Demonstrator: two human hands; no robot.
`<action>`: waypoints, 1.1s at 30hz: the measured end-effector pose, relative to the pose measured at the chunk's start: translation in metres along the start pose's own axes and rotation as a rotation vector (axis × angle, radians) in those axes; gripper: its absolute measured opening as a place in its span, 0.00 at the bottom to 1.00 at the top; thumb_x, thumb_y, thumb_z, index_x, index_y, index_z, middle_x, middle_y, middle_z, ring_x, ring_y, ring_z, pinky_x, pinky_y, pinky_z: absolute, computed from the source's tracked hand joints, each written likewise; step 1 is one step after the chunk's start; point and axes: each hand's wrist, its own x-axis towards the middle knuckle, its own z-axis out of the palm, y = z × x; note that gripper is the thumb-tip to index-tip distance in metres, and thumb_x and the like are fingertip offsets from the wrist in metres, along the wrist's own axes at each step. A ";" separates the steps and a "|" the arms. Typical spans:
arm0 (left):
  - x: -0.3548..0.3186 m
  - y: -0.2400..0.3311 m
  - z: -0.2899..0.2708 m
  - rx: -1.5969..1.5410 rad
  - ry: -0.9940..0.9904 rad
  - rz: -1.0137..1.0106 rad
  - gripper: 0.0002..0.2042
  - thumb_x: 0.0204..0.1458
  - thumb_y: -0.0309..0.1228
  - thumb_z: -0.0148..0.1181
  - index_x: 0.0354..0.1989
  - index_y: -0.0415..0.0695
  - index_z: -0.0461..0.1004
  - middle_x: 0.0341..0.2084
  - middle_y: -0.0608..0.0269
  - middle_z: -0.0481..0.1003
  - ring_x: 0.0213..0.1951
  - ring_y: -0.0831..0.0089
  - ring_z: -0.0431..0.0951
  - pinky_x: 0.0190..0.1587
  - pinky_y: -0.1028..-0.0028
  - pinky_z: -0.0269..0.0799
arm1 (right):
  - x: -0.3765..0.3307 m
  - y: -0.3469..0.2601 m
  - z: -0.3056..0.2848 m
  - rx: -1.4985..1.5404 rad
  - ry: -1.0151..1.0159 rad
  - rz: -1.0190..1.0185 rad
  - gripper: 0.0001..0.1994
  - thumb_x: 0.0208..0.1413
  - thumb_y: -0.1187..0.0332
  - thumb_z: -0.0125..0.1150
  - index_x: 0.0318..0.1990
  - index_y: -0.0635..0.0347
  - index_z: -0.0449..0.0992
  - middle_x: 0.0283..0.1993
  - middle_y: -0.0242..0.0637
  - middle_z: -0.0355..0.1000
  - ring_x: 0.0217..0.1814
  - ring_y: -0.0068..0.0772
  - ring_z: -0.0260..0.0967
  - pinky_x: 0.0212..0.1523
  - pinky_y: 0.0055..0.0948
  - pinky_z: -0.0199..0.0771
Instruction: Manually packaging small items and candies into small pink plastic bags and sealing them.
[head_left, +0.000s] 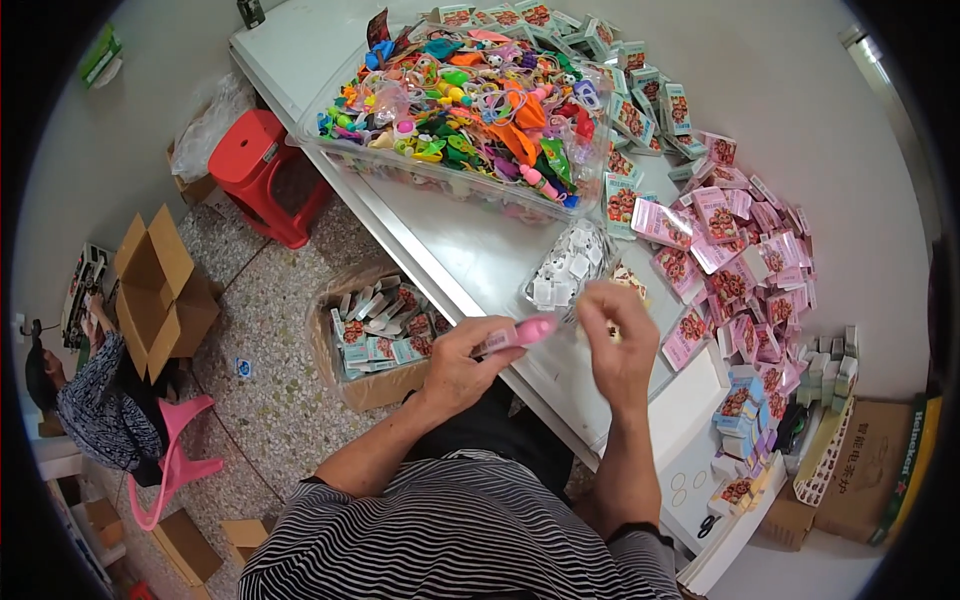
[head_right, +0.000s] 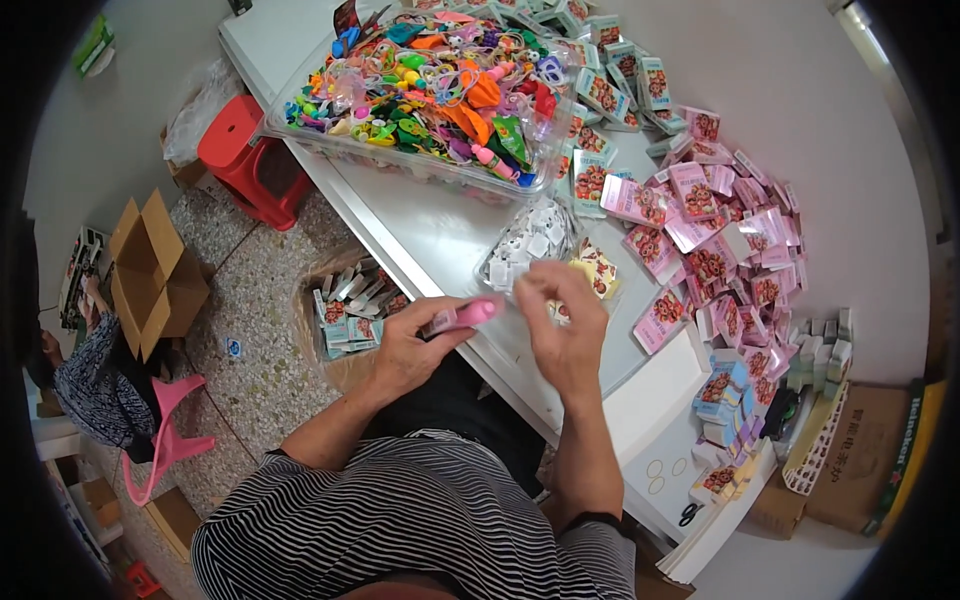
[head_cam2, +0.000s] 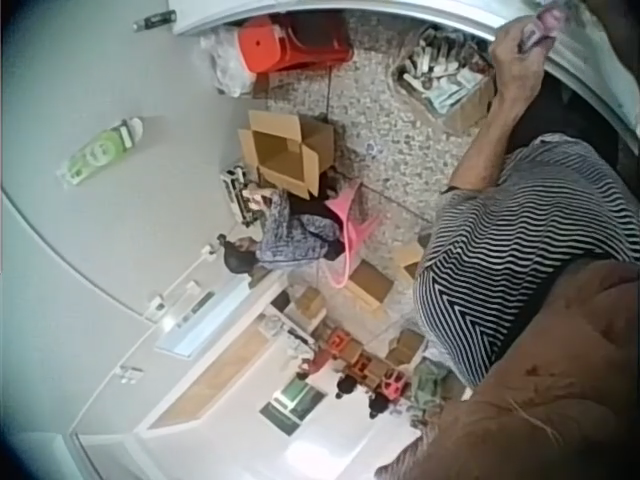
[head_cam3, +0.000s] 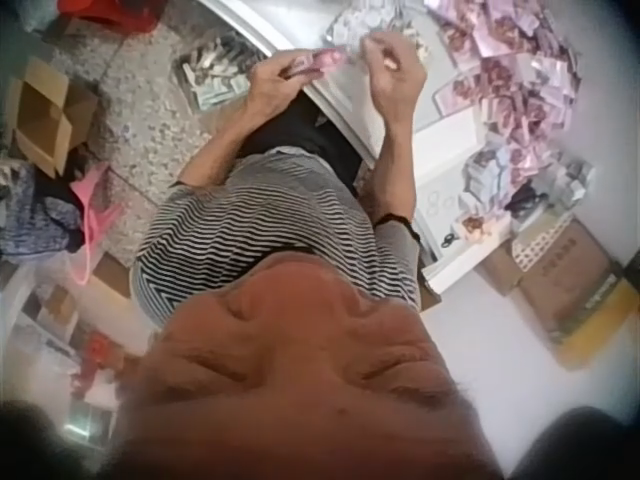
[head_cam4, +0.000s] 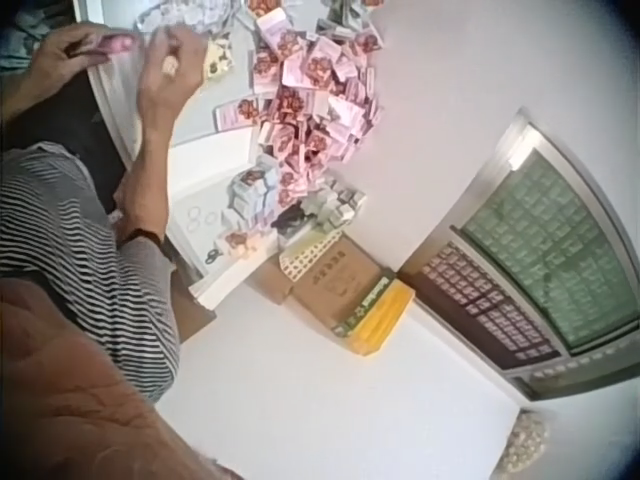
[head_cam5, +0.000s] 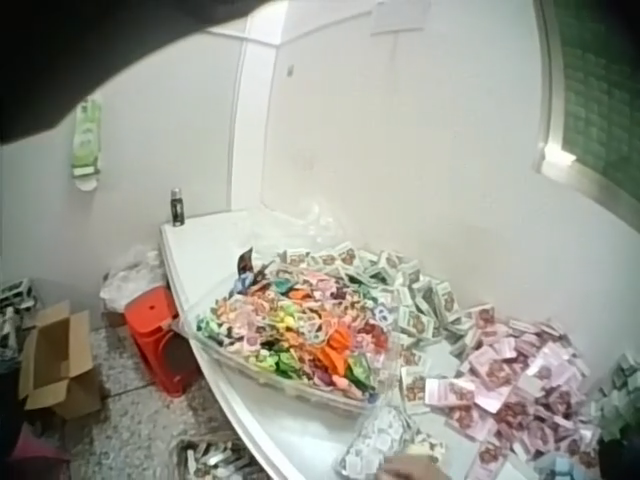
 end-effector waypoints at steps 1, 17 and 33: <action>0.000 -0.005 -0.002 -0.010 0.029 -0.059 0.17 0.49 0.26 0.76 0.48 0.40 0.82 0.40 0.55 0.82 0.40 0.70 0.82 0.43 0.71 0.77 | 0.016 -0.001 0.002 -0.005 0.001 0.000 0.07 0.61 0.74 0.64 0.44 0.66 0.82 0.47 0.42 0.78 0.45 0.29 0.75 0.47 0.30 0.76; -0.012 -0.027 -0.043 -0.066 0.100 -0.168 0.18 0.53 0.24 0.72 0.53 0.36 0.78 0.43 0.62 0.82 0.44 0.78 0.80 0.49 0.76 0.75 | 0.191 0.020 0.051 -0.780 -0.482 -0.116 0.16 0.61 0.56 0.61 0.35 0.61 0.83 0.30 0.46 0.77 0.36 0.45 0.76 0.39 0.43 0.75; -0.007 -0.035 -0.037 -0.157 0.049 -0.165 0.17 0.55 0.23 0.71 0.53 0.38 0.78 0.39 0.69 0.80 0.40 0.81 0.77 0.45 0.79 0.73 | 0.037 0.054 -0.030 1.265 0.055 0.372 0.15 0.76 0.62 0.43 0.65 0.49 0.66 0.33 0.36 0.76 0.19 0.18 0.62 0.18 0.17 0.58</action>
